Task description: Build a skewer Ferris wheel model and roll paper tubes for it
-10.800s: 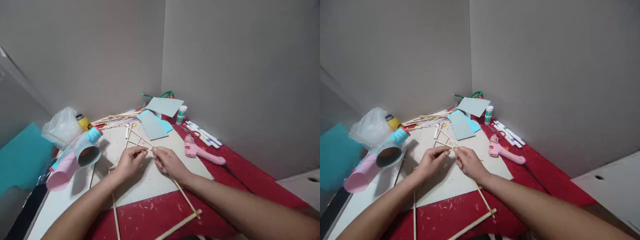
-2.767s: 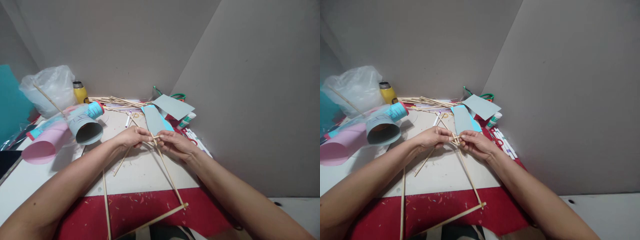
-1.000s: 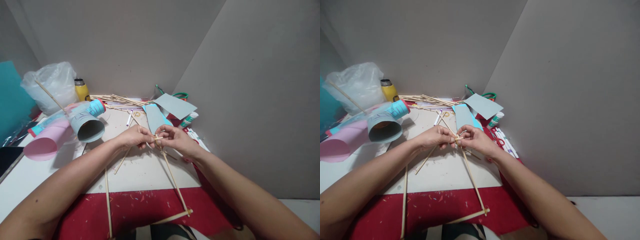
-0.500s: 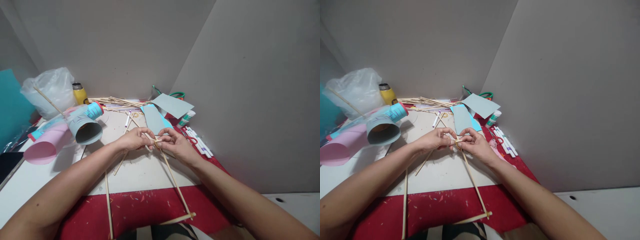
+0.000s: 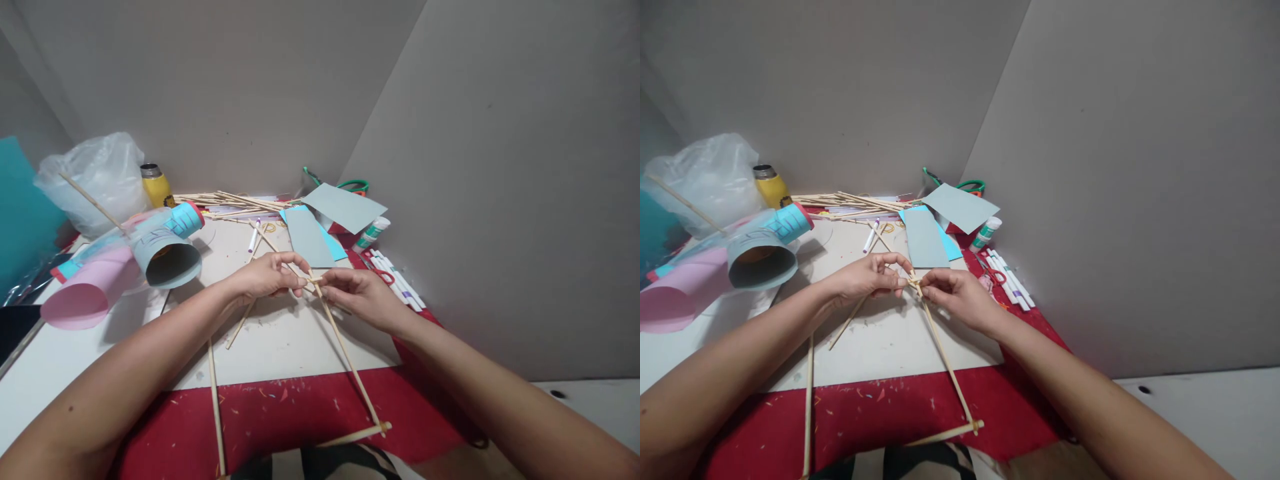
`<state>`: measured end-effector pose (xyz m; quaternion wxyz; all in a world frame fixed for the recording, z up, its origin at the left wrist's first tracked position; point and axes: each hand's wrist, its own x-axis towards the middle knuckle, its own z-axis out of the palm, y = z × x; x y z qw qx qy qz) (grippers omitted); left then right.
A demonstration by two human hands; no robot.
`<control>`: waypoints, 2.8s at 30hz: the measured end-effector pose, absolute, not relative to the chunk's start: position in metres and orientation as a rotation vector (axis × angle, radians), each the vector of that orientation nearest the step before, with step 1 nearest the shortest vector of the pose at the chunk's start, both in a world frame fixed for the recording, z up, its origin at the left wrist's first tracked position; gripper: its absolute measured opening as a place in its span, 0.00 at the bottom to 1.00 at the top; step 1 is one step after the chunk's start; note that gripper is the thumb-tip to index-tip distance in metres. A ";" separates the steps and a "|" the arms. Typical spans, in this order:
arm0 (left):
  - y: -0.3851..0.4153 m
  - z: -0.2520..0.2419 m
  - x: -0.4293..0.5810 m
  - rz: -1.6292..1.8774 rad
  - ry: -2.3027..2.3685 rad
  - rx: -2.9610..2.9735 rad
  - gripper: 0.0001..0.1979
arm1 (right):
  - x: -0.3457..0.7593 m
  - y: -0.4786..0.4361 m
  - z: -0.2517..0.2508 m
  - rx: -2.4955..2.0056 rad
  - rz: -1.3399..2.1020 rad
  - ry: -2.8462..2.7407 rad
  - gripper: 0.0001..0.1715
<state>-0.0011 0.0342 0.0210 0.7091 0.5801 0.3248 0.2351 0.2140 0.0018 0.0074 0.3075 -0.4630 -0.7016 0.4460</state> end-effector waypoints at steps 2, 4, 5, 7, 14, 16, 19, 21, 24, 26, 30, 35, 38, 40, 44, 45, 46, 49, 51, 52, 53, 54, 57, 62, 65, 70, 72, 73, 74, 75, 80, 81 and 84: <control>0.034 0.021 -0.001 0.520 0.724 1.289 0.10 | 0.215 0.000 0.011 -1.234 1.069 -1.992 0.11; 0.033 0.022 -0.001 0.519 0.722 1.292 0.10 | 0.216 -0.001 0.014 -1.264 0.981 -2.104 0.12; 0.033 0.022 -0.001 0.520 0.723 1.292 0.11 | 0.217 0.000 0.014 -1.284 0.947 -2.154 0.14; 0.033 0.021 -0.001 0.524 0.726 1.290 0.11 | 0.218 0.002 0.015 -1.311 0.859 -2.261 0.18; 0.034 0.020 0.001 0.541 0.750 1.291 0.09 | 0.215 0.007 0.016 -1.259 0.413 -2.540 0.17; 0.034 0.019 0.002 0.542 0.752 1.291 0.08 | 0.214 0.002 0.017 -1.307 0.278 -2.579 0.16; 0.033 0.020 0.002 0.537 0.762 1.285 0.07 | 0.213 -0.011 0.014 -1.413 -0.022 -2.616 0.18; 0.032 0.020 0.002 0.539 0.771 1.282 0.06 | 0.214 -0.020 0.010 -1.469 -0.232 -2.616 0.19; 0.031 0.021 0.003 0.547 0.779 1.275 0.05 | 0.217 -0.027 0.005 -1.521 -0.362 -2.596 0.16; 0.031 0.021 0.003 0.547 0.767 1.270 0.05 | 0.219 -0.027 0.003 -1.562 -0.258 -2.555 0.16; 0.032 0.020 0.003 0.554 0.721 1.255 0.06 | 0.219 -0.020 0.004 -1.508 0.397 -2.355 0.14; 0.034 0.015 0.003 0.581 0.653 1.251 0.07 | 0.213 -0.019 0.007 -1.471 0.998 -1.826 0.15; 0.034 0.013 0.003 0.568 0.646 1.263 0.06 | 0.210 -0.014 0.005 -1.505 1.168 -1.723 0.19; 0.034 0.013 0.003 0.555 0.641 1.254 0.06 | 0.208 -0.009 0.002 -1.490 1.250 -1.653 0.17; 0.034 0.014 0.003 0.550 0.625 1.227 0.06 | 0.207 -0.001 -0.010 -1.378 1.408 -1.320 0.18; 0.034 0.014 0.003 0.552 0.621 1.224 0.06 | 0.207 -0.001 -0.012 -1.339 1.452 -1.241 0.18; 0.034 0.014 0.003 0.555 0.619 1.220 0.06 | 0.206 -0.001 -0.015 -1.294 1.501 -1.167 0.18; 0.035 0.013 0.003 0.572 0.631 1.195 0.08 | 0.204 -0.006 -0.016 -1.112 1.663 -0.912 0.16; 0.034 0.014 0.003 0.574 0.639 1.175 0.10 | 0.203 -0.010 -0.014 -0.984 1.717 -0.729 0.16; 0.034 0.015 0.002 0.572 0.640 1.171 0.10 | 0.203 -0.012 -0.012 -0.930 1.728 -0.659 0.16; 0.034 0.015 0.002 0.570 0.637 1.171 0.11 | 0.204 -0.014 -0.010 -0.882 1.735 -0.615 0.16; 0.033 0.016 0.002 0.571 0.633 1.175 0.12 | 0.204 -0.016 -0.009 -0.840 1.747 -0.603 0.17; 0.033 0.016 0.002 0.576 0.626 1.189 0.14 | 0.209 -0.018 -0.011 -0.774 1.805 -0.751 0.14; 0.034 0.014 0.003 0.573 0.620 1.197 0.14 | 0.221 -0.016 -0.018 -0.928 1.258 -1.598 0.05; 0.034 0.013 0.004 0.574 0.647 1.197 0.14 | 0.228 -0.015 -0.010 -0.800 0.585 -2.202 0.08; 0.033 0.015 0.004 0.572 0.670 1.236 0.14 | 0.226 -0.013 0.021 -0.746 -0.018 -2.670 0.14; 0.033 0.015 0.004 0.576 0.670 1.252 0.15 | 0.219 -0.010 0.035 -0.814 -0.102 -2.723 0.13; 0.033 0.015 0.004 0.579 0.670 1.253 0.15 | 0.215 -0.008 0.042 -0.840 -0.109 -2.747 0.13; 0.032 0.015 0.004 0.581 0.668 1.249 0.15 | 0.210 -0.006 0.048 -0.860 -0.092 -2.768 0.13; 0.032 0.015 0.004 0.583 0.664 1.239 0.14 | 0.206 -0.003 0.055 -0.875 -0.050 -2.788 0.13; 0.031 0.014 0.005 0.607 0.628 1.186 0.15 | 0.184 0.015 0.085 -1.010 0.446 -2.863 0.11; 0.032 0.014 0.005 0.613 0.624 1.186 0.16 | 0.181 0.020 0.088 -1.060 0.571 -2.855 0.11; 0.032 0.011 0.006 0.639 0.628 1.212 0.19 | 0.176 0.037 0.088 -1.155 1.027 -2.693 0.12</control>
